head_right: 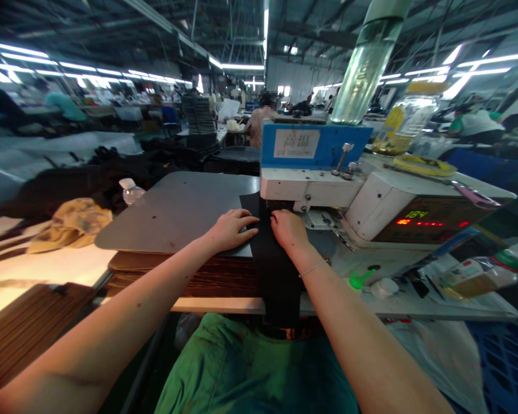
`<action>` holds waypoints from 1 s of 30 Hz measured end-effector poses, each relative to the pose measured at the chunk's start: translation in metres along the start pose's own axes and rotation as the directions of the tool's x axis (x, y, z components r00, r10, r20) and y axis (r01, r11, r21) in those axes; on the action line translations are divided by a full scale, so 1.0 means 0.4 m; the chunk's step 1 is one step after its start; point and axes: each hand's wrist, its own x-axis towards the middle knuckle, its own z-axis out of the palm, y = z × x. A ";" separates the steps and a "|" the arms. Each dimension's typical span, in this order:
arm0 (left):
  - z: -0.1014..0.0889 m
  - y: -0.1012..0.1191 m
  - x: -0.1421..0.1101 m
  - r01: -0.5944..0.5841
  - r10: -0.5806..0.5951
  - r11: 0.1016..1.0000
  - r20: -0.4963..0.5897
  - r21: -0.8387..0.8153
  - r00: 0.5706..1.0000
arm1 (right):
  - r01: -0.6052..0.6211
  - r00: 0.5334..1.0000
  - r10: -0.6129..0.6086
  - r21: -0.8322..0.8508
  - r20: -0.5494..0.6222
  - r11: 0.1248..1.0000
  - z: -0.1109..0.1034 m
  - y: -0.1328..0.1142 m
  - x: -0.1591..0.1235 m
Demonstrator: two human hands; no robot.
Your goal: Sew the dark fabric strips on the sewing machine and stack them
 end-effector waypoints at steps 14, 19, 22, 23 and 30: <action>0.007 -0.001 -0.004 -0.018 0.018 1.000 -0.017 0.002 1.000 | 0.018 1.000 -0.018 0.011 -0.010 1.000 0.006 0.003 -0.002; 0.010 -0.003 -0.004 -0.031 0.030 1.000 -0.034 -0.003 0.999 | 0.015 1.000 -0.015 0.021 -0.013 1.000 0.002 0.001 -0.002; 0.009 -0.003 -0.005 -0.035 0.034 0.999 -0.034 -0.007 0.999 | 0.000 1.000 0.000 0.032 -0.004 0.999 0.000 -0.002 -0.003; 0.008 -0.003 -0.006 -0.034 0.034 0.999 -0.034 -0.006 0.999 | -0.003 1.000 0.003 0.035 -0.001 0.999 -0.001 -0.003 -0.003; 0.007 -0.001 -0.007 -0.031 0.030 0.999 -0.034 -0.011 0.999 | 0.008 1.000 -0.008 0.045 -0.004 0.999 -0.001 -0.003 -0.003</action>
